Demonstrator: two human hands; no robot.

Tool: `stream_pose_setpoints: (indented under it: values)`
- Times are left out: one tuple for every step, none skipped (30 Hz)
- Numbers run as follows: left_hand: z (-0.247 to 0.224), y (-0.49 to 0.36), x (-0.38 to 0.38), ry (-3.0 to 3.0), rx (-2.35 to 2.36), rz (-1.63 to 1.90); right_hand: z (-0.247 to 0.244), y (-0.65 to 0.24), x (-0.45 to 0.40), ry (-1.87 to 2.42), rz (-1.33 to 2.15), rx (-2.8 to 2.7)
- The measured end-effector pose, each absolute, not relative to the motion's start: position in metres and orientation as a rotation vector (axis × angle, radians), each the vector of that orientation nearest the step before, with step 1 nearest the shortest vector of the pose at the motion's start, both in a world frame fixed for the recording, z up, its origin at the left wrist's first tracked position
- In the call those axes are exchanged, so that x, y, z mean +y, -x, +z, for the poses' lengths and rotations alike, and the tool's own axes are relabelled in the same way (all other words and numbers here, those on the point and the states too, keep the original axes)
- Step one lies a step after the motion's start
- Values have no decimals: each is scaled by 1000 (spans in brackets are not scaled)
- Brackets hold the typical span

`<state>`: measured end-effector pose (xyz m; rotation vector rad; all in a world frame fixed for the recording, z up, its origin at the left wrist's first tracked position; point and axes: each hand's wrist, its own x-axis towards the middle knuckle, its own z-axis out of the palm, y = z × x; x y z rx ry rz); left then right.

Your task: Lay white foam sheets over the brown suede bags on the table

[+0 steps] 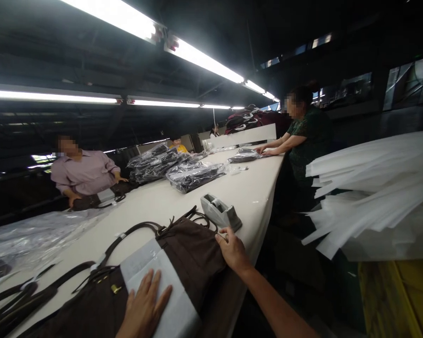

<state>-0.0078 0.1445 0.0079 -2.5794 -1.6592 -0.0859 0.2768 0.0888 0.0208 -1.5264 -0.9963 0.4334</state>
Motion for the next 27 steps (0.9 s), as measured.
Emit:
stream_pose_setpoints:
  values:
    - [5, 11, 145, 2584, -1642, -111, 19, -280, 81, 1469, 521, -1000]
    - [2, 14, 144, 2588, -1636, -134, 17, -283, 73, 1398, 616, -991]
    - [1, 16, 144, 2591, -1638, -150, 17, -286, 66, 1320, 715, -969]
    - [0, 18, 143, 2595, -1647, -162, 16, -288, 59, 1244, 817, -935]
    - [0, 20, 143, 2607, -1649, -172, 16, -289, 54, 1181, 910, -893]
    - [1, 21, 142, 2628, -1639, -182, 17, -290, 49, 1140, 983, -855]
    - [2, 22, 142, 2656, -1622, -195, 17, -290, 45, 1128, 1023, -830]
    - [2, 24, 141, 2682, -1605, -212, 18, -289, 42, 1144, 1022, -825]
    - [3, 25, 141, 2703, -1591, -230, 19, -287, 41, 1177, 985, -840]
    - [3, 26, 141, 2715, -1582, -248, 21, -285, 40, 1218, 925, -871]
    - [3, 27, 140, 2718, -1578, -263, 22, -282, 39, 1259, 856, -907]
    - [3, 29, 140, 2718, -1579, -275, 24, -280, 39, 1297, 794, -934]
    - [3, 30, 139, 2719, -1580, -282, 25, -278, 37, 1335, 746, -946]
    - [2, 31, 139, 2723, -1578, -286, 26, -277, 35, 1371, 723, -949]
    - [2, 31, 139, 2732, -1575, -291, 27, -277, 32, 1402, 725, -950]
    - [1, 32, 139, 2743, -1568, -296, 28, -279, 28, 1425, 746, -950]
    - [0, 33, 139, 2756, -1558, -299, 29, -283, 24, 1435, 775, -943]
    - [0, 34, 140, 2765, -1547, -299, 31, -288, 20, 1432, 792, -927]
    - [-1, 35, 140, 2769, -1539, -294, 33, -295, 18, 1419, 779, -906]
    - [-1, 35, 140, 2766, -1534, -284, 36, -302, 18, 1399, 736, -877]
    - [0, 36, 141, 2756, -1535, -271, 40, -310, 21, 1374, 680, -846]
    - [1, 36, 141, 2745, -1538, -259, 44, -317, 26, 1341, 637, -826]
    - [3, 36, 142, 2739, -1539, -244, 50, -323, 34, 1298, 635, -818]
    - [4, 37, 142, 2746, -1532, -222, 56, -326, 43, 1246, 683, -816]
    - [6, 38, 143, 2762, -1519, -194, 62, -328, 52, 1190, 778, -810]
    - [8, 38, 143, 2778, -1505, -167, 67, -328, 61, 1135, 905, -805]
    - [10, 38, 143, 2789, -1493, -146, 72, -325, 68, 1086, 1048, -805]
